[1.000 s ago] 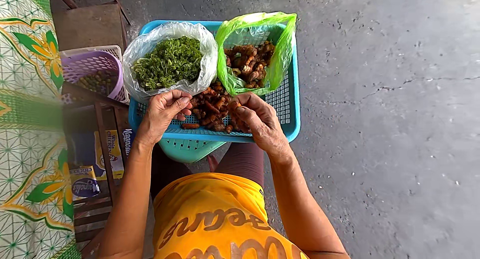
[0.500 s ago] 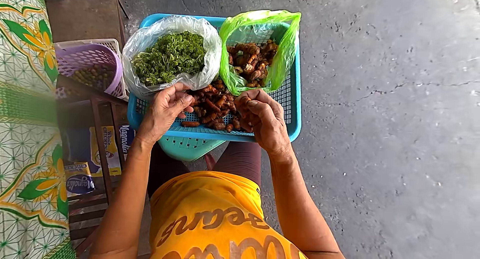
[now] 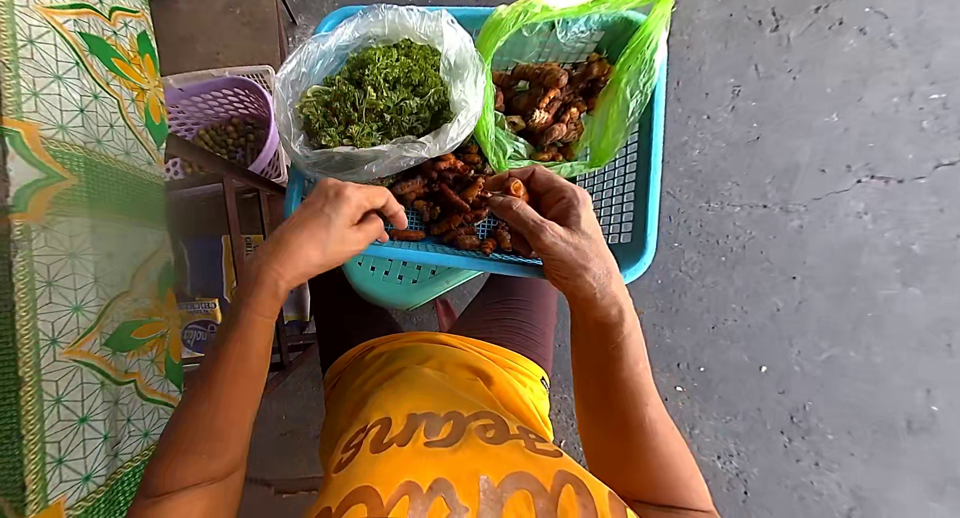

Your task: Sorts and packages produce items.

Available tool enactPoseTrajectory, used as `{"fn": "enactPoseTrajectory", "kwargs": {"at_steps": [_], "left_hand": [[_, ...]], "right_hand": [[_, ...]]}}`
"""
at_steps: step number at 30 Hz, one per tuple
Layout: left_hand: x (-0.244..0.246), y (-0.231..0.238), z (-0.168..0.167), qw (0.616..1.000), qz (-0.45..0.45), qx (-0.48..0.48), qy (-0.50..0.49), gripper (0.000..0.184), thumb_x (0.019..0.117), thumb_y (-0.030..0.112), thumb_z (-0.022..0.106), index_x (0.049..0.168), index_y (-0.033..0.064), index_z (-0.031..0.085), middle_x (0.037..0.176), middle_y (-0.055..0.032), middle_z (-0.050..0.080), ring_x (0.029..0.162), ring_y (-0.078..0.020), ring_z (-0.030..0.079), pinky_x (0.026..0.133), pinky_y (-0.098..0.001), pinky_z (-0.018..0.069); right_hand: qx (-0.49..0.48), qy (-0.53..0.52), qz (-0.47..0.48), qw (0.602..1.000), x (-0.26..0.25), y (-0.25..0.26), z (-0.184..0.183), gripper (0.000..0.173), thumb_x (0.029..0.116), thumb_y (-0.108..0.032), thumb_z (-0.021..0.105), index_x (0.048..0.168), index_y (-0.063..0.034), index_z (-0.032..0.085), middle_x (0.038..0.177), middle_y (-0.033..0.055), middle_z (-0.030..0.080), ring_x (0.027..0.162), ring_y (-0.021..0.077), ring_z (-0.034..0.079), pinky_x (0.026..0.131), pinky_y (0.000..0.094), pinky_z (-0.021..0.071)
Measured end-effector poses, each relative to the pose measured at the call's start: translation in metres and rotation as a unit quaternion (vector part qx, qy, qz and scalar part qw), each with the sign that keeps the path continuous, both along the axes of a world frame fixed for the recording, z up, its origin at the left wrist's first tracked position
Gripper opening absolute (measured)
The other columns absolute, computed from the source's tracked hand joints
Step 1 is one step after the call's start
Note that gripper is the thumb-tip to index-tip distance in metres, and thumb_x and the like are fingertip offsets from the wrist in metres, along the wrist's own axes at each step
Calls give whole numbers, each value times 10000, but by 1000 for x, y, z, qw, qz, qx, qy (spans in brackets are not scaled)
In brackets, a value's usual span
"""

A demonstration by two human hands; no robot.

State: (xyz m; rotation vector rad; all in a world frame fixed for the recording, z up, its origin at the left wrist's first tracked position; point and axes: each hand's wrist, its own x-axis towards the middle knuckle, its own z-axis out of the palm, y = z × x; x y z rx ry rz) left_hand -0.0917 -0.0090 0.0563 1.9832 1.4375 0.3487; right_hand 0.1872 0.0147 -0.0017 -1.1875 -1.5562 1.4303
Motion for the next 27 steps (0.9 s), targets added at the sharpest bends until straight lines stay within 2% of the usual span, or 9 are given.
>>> {"fn": "enactPoseTrajectory", "kwargs": {"at_steps": [1, 3, 7, 10, 15, 17, 19, 24, 27], "left_hand": [[8, 4, -6, 996, -11, -2, 85, 225, 985, 37, 567, 1057, 107, 768, 1098, -63, 757, 949, -219, 728, 835, -450, 581], [19, 14, -22, 973, -9, 9, 229, 224, 993, 39, 569, 1125, 73, 746, 1166, -146, 728, 1007, -377, 712, 816, -596, 548], [31, 24, -34, 931, -15, 27, 364, 186, 990, 103, 606, 1117, 43, 728, 1049, -192, 713, 898, -430, 691, 698, -588, 517], [35, 26, -27, 914, -19, -31, 405, 206, 1022, 172, 590, 1090, 25, 717, 971, -222, 707, 917, -449, 685, 722, -598, 502], [13, 19, -25, 966, -18, -47, 253, 180, 988, 283, 673, 1072, 153, 764, 1031, -110, 729, 971, -339, 696, 778, -590, 516], [8, 16, -33, 992, -23, -28, 122, 236, 991, 370, 665, 1071, 185, 788, 979, -45, 747, 880, -228, 690, 778, -508, 525], [12, 16, -38, 998, -16, 7, 53, 284, 1012, 359, 633, 1117, 147, 788, 1022, -53, 756, 904, -189, 703, 841, -439, 546], [44, 34, -44, 981, 34, -8, 191, 404, 1034, 198, 573, 1406, 48, 618, 1258, -188, 693, 1108, -381, 682, 929, -582, 520], [55, 40, -47, 970, 39, -56, 233, 437, 1019, 253, 624, 1393, 30, 592, 1242, -219, 675, 1138, -422, 654, 918, -618, 505]], "right_hand": [[6, -3, 4, 1000, 0, 0, 0, 218, 1004, -206, 577, 1195, -157, 671, 735, -13, 605, 444, 44, 443, 376, 170, 340], [9, -2, 6, 1000, 1, 0, 0, 216, 1003, -218, 578, 1190, -160, 671, 720, -15, 591, 437, 46, 431, 371, 172, 328], [6, 10, -5, 1000, 2, -1, -1, 222, 1003, -217, 576, 1197, -161, 669, 741, -9, 610, 443, 49, 442, 374, 172, 333], [8, 16, -1, 1000, 3, -3, 0, 220, 1009, -216, 567, 1199, -161, 663, 745, -6, 602, 434, 47, 426, 365, 168, 320], [15, 8, 10, 1000, 3, -2, -2, 212, 1008, -226, 573, 1188, -162, 668, 720, -16, 589, 437, 42, 431, 372, 168, 328], [17, 7, 10, 1000, 3, -1, -2, 228, 1005, -226, 574, 1202, -164, 670, 714, -16, 583, 433, 48, 427, 369, 175, 327], [23, 5, 12, 1000, 4, -1, -3, 236, 1004, -227, 576, 1211, -161, 670, 719, -16, 587, 437, 46, 434, 370, 175, 334], [22, 5, 11, 1000, 3, -1, -3, 232, 999, -243, 578, 1199, -166, 669, 732, -19, 599, 449, 41, 449, 378, 167, 340], [19, 8, 5, 1000, 3, -2, -2, 235, 1003, -241, 574, 1203, -164, 669, 727, -15, 589, 443, 45, 435, 374, 172, 331]]}}
